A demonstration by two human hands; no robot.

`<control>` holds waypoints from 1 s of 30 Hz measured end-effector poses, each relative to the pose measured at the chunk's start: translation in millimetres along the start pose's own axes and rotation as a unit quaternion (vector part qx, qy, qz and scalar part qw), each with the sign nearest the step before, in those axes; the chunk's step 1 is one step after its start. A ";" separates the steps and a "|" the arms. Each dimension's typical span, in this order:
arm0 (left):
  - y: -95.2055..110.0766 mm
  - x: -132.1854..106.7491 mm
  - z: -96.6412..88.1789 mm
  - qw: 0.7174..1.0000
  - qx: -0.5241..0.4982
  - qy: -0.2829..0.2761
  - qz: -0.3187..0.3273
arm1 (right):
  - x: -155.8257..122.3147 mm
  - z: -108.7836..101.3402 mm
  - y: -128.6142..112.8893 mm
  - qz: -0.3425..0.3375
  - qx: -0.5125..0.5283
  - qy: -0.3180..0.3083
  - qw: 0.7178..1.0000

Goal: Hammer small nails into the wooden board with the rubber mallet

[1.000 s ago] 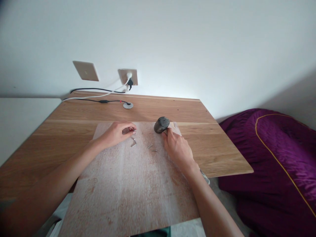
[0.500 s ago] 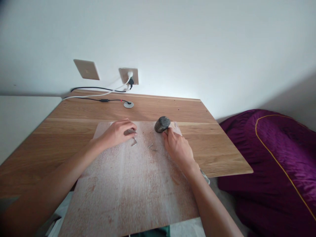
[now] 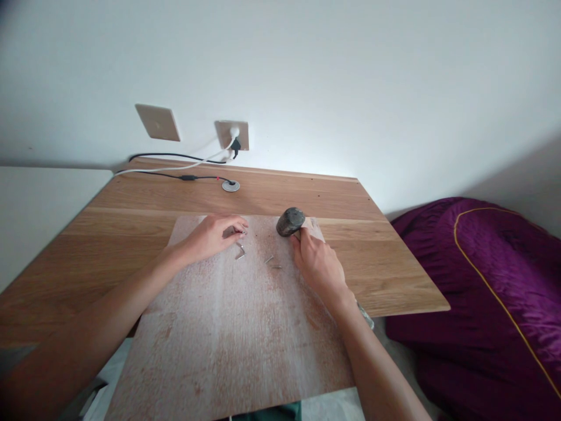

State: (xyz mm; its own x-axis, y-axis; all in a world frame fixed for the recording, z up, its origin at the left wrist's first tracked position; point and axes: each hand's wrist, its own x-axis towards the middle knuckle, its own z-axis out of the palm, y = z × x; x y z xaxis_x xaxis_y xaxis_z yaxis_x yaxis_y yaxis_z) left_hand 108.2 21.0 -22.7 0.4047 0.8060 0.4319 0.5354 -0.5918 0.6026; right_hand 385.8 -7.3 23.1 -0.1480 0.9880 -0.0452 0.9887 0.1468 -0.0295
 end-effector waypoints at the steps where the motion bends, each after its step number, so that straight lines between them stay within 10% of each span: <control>1: -0.4 0.0 0.4 1.000 -0.009 -0.003 -0.004 | 0.1 0.0 0.1 0.000 -0.001 0.001 1.000; 19: -3.2 1.1 2.8 1.000 0.000 0.016 -0.010 | 8.4 -7.2 7.6 -0.065 0.137 0.037 0.988; 30: -2.7 2.1 2.5 0.999 0.000 0.012 -0.036 | -3.6 -20.4 -49.0 -0.174 0.121 0.002 0.977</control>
State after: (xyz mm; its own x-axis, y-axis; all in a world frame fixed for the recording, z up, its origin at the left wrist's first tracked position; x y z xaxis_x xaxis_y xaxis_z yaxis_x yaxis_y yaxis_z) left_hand 109.5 24.2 -25.1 0.3476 0.8464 0.4035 0.5621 -0.5325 0.6328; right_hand 338.4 -17.1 45.0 -0.4734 0.8808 0.0127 0.8447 0.4580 -0.2771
